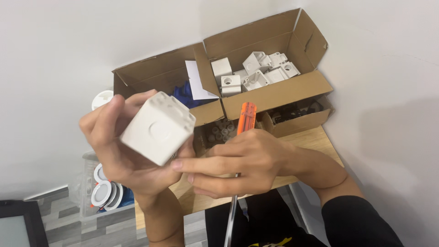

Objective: The person uses a screwdriver to tighten screws on a white and blue electrical component. They then pick up a blue plastic part and a white plastic part, inspecting them before placing them back into a cardboard box. The person repeats the process of screwing the component and handling the parts.

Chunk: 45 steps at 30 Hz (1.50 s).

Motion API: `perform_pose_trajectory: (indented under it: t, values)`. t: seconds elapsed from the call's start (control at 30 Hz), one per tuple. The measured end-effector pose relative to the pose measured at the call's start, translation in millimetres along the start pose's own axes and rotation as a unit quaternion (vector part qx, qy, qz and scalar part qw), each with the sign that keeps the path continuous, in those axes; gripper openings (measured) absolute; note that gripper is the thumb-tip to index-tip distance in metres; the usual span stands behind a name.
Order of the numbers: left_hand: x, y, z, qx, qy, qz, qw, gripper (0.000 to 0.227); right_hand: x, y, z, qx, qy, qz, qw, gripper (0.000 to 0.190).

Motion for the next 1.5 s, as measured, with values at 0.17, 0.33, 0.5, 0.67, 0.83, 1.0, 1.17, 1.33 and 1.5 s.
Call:
perform_pose_trajectory:
  t: [0.17,0.33,0.5,0.67,0.83,1.0,1.17,1.33,1.5]
  values:
    - [0.5,0.3,-10.2,0.025,-0.024,-0.02,0.999,0.076,-7.1,3.0,-4.7,-0.007,0.049,0.01,0.999,0.017]
    - [-4.5,-11.5,-13.0,-0.121,-0.057,-0.012,0.991,0.071,-16.6,8.9,3.0,-0.016,0.117,0.028,0.993,0.03]
    - [-8.9,-15.7,-16.3,-0.148,-0.047,-0.065,0.986,0.079,-18.5,11.1,4.7,-0.068,0.123,0.068,0.988,0.053]
    - [-4.7,1.8,-12.5,-0.267,-0.093,-0.172,0.944,0.075,-17.0,16.2,3.4,-0.024,0.099,0.057,0.993,0.048]
    - [9.1,17.5,-13.9,-0.322,-0.208,-0.202,0.901,0.055,-14.5,14.9,-5.0,0.006,0.084,0.088,0.993,0.043]
    - [12.6,11.2,-9.7,-0.429,-0.264,-0.22,0.835,0.04,-17.8,14.6,-4.0,-0.024,0.08,0.111,0.99,0.035]
    - [12.9,6.1,-1.0,-0.29,-0.234,-0.223,0.901,0.053,-22.8,18.6,5.8,-0.061,0.066,0.098,0.991,0.043]
    - [11.6,-7.2,-1.2,-0.218,-0.193,-0.151,0.945,0.055,-18.6,25.6,10.8,-0.048,0.063,0.127,0.989,0.043]
    - [8.8,-6.4,-5.4,-0.184,-0.155,-0.101,0.965,0.048,-29.3,40.1,20.0,-0.023,0.072,0.109,0.991,0.051]
Point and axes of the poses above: each hand's wrist, its own x-axis towards the middle knuckle, its own z-axis out of the palm, y = z × x, the point moved 1 cm from there along x, towards the middle knuckle, and after that the axes turned 4 degrees about x, right-handed, at the moved point
